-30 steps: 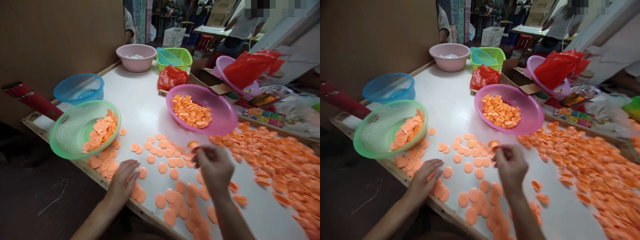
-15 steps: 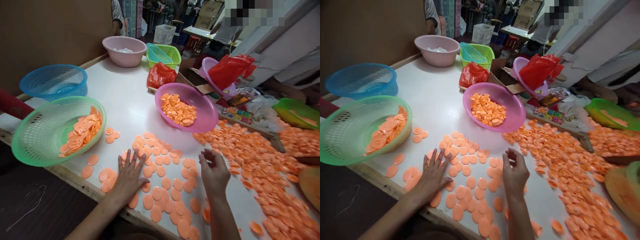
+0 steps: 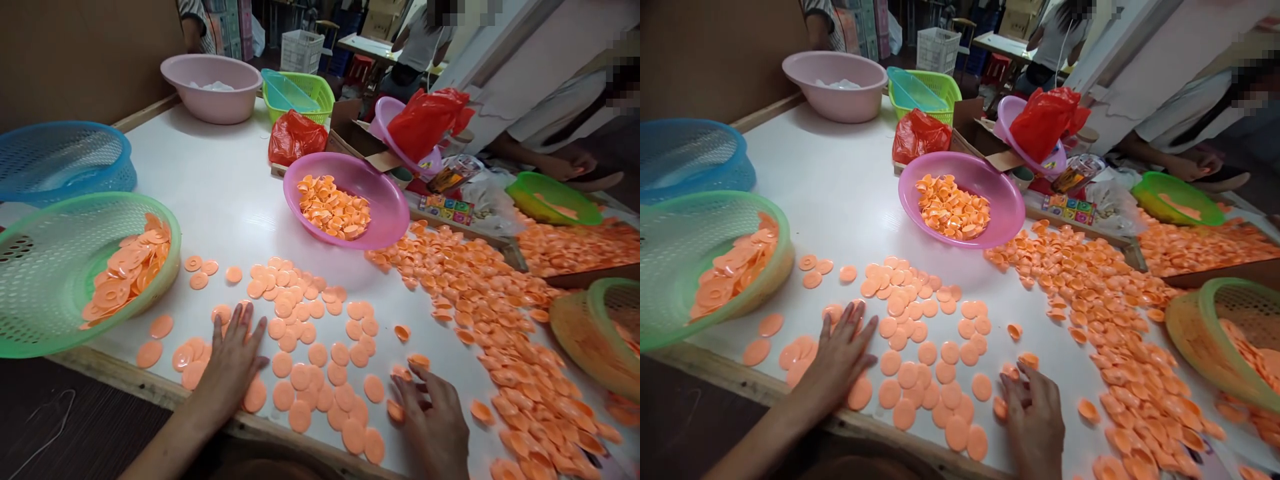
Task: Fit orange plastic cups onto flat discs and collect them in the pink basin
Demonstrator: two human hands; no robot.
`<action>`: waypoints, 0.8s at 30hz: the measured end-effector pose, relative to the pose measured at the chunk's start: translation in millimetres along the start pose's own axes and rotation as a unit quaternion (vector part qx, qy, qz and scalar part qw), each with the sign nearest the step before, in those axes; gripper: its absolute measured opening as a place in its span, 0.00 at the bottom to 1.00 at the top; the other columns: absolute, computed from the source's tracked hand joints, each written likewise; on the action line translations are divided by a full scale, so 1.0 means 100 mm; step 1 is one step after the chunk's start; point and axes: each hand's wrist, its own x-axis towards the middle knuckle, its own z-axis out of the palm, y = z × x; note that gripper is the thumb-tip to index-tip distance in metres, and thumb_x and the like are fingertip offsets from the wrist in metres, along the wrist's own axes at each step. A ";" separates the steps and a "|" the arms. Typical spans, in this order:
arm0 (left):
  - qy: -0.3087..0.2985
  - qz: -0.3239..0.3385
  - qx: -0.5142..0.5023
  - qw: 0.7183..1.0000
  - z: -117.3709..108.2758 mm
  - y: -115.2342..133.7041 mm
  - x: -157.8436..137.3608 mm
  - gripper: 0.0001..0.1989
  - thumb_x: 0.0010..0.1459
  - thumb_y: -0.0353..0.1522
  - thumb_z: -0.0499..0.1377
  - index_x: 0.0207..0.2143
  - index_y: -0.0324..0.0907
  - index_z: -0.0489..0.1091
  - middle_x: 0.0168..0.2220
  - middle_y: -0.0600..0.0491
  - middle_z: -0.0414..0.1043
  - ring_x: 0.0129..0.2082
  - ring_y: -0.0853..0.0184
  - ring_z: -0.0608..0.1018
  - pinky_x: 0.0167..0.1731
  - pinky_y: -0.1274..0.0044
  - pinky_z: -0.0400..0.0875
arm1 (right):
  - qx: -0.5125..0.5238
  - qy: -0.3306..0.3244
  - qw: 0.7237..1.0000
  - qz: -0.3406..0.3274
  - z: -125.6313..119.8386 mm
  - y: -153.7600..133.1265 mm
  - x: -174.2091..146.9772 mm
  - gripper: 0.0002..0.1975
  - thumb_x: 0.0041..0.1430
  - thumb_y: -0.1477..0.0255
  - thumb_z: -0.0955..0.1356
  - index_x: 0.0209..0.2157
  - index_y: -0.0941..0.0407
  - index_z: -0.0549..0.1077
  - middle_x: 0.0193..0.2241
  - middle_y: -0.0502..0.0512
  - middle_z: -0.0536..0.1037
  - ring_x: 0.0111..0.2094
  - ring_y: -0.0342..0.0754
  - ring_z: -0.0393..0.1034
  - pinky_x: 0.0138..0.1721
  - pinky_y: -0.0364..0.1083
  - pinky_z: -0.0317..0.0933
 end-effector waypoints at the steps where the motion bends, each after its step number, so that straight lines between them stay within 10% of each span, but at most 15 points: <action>1: -0.005 0.016 -0.006 1.000 0.01 0.05 0.01 0.28 0.59 0.30 0.59 0.62 0.43 0.62 0.68 0.35 0.50 0.68 0.44 0.53 0.61 0.43 0.45 | -0.006 -0.020 1.000 0.011 0.00 0.02 0.00 0.24 0.53 0.51 0.66 0.41 0.55 0.77 0.38 0.60 0.77 0.31 0.54 0.74 0.34 0.53 0.68; 6: 0.001 0.048 -0.050 0.998 0.02 0.01 0.27 0.22 0.65 0.30 0.53 0.61 0.44 0.63 0.65 0.41 0.60 0.67 0.52 0.59 0.63 0.48 0.47 | 0.011 -0.062 0.998 0.023 0.02 0.10 0.06 0.22 0.50 0.52 0.68 0.40 0.53 0.76 0.31 0.55 0.79 0.29 0.54 0.74 0.33 0.51 0.68; 11: 0.021 -0.004 -0.101 0.995 -0.11 -0.58 0.58 0.27 0.63 0.21 0.44 0.61 0.44 0.64 0.64 0.45 0.62 0.66 0.52 0.61 0.62 0.47 0.51 | 0.012 -0.095 0.995 -0.032 0.04 0.02 0.18 0.20 0.48 0.54 0.70 0.36 0.55 0.78 0.35 0.57 0.78 0.28 0.52 0.72 0.36 0.52 0.68; 16: 0.037 0.017 -0.162 0.986 -0.42 -0.87 0.15 0.19 0.65 0.31 0.51 0.57 0.46 0.69 0.63 0.47 0.64 0.64 0.58 0.64 0.60 0.63 0.64 | 0.127 -0.097 0.987 0.016 0.03 -0.27 0.20 0.20 0.52 0.56 0.71 0.42 0.54 0.77 0.33 0.55 0.77 0.31 0.51 0.73 0.35 0.50 0.70; 20: -0.101 0.103 -0.099 0.985 -0.46 -0.59 -0.28 0.32 0.62 0.37 0.58 0.66 0.55 0.53 0.69 0.48 0.50 0.69 0.52 0.53 0.64 0.51 0.49 | 0.242 -0.260 0.933 -0.059 0.07 -0.78 -0.06 0.11 0.56 0.63 0.69 0.38 0.52 0.78 0.37 0.57 0.76 0.35 0.51 0.73 0.32 0.46 0.69; 24: -0.118 0.092 -0.041 0.988 -0.22 -0.28 -0.09 0.46 0.55 0.51 0.61 0.69 0.53 0.43 0.71 0.41 0.39 0.70 0.45 0.45 0.61 0.41 0.34 | 0.278 -0.441 0.845 -0.120 0.29 -1.28 -0.48 0.08 0.56 0.74 0.69 0.39 0.51 0.76 0.35 0.52 0.77 0.35 0.48 0.73 0.35 0.44 0.68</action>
